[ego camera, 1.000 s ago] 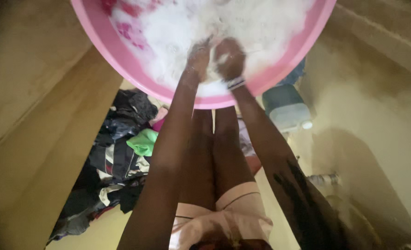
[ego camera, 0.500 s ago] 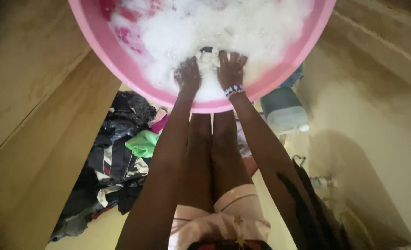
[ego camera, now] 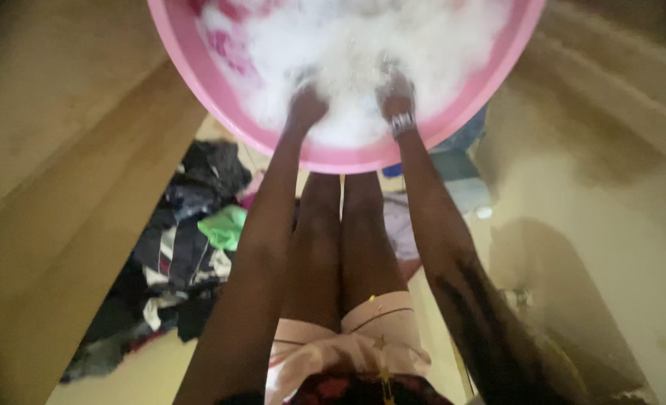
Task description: The person washes white and red clothes by hand in a pink basin filled with soapy water, scrubbing the garments and lifting them to check progress.
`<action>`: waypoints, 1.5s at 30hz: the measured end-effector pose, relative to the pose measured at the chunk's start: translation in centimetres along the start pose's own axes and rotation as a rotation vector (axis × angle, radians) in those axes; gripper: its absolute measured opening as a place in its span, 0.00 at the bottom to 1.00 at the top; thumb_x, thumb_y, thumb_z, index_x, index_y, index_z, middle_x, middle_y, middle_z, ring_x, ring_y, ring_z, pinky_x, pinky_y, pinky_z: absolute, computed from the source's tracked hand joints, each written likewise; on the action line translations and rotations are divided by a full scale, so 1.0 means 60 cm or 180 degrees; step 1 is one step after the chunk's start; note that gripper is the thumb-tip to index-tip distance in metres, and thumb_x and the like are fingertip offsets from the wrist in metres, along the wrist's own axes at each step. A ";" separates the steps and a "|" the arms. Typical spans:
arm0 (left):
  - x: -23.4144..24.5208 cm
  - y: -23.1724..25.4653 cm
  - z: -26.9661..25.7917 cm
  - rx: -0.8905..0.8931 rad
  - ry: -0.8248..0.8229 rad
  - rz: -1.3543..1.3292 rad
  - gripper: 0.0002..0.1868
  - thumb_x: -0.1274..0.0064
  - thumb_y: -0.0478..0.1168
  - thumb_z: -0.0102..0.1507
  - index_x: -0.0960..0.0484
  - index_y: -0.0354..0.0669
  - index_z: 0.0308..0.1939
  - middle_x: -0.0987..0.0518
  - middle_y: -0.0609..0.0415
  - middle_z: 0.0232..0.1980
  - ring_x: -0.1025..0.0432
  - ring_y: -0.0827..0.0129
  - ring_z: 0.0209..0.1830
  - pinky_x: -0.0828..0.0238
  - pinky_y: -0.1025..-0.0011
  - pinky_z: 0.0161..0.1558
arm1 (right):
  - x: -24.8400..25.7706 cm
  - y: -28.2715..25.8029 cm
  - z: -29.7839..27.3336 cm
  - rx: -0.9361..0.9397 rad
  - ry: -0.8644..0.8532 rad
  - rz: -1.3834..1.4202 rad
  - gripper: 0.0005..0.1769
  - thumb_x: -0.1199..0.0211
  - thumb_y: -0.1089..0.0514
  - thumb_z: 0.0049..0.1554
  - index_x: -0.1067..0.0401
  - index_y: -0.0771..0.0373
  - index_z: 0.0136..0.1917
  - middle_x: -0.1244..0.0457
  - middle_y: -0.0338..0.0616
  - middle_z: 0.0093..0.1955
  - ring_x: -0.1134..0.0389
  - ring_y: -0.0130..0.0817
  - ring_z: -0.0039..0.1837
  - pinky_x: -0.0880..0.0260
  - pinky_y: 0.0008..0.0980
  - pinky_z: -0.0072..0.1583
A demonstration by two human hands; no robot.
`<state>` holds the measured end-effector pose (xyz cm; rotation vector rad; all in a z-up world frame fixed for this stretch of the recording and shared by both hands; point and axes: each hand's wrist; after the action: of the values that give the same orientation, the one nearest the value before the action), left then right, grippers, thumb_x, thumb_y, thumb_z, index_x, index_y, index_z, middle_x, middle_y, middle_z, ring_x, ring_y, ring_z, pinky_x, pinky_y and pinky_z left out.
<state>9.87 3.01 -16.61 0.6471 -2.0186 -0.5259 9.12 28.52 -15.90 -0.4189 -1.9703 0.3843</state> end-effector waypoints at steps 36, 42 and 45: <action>0.345 0.428 -0.286 0.3331 -0.0821 -0.6256 0.55 0.54 0.73 0.62 0.54 0.38 0.77 0.38 0.35 0.71 0.31 0.51 0.63 0.32 0.49 0.60 | 0.499 -0.443 -0.246 0.1685 0.0257 0.0734 0.22 0.31 0.62 0.53 0.28 0.57 0.61 0.32 0.44 0.60 0.32 0.53 0.61 0.35 0.54 0.70; 0.289 0.321 -0.206 -0.0037 -0.1239 -0.6606 0.57 0.50 0.74 0.60 0.43 0.33 0.77 0.33 0.39 0.68 0.30 0.56 0.60 0.29 0.59 0.60 | 0.490 -0.499 -0.328 0.1979 0.0532 0.0459 0.16 0.32 0.58 0.53 0.25 0.55 0.56 0.30 0.43 0.54 0.29 0.46 0.57 0.24 0.48 0.57; 0.258 0.298 -0.206 -0.2279 -0.0306 -0.5350 0.62 0.45 0.78 0.55 0.40 0.37 0.80 0.30 0.45 0.72 0.29 0.61 0.64 0.29 0.66 0.65 | 0.421 -0.463 -0.287 0.1660 0.1012 0.0775 0.12 0.29 0.53 0.58 0.26 0.56 0.52 0.29 0.41 0.49 0.27 0.38 0.48 0.23 0.42 0.52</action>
<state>9.63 5.72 9.93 1.7186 -0.7432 -2.0740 11.29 16.71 23.65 -0.3543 -1.4444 0.9033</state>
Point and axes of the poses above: each hand's wrist, its own z-axis towards the middle knuckle, its own x-axis out of the back of the hand, y = z × x
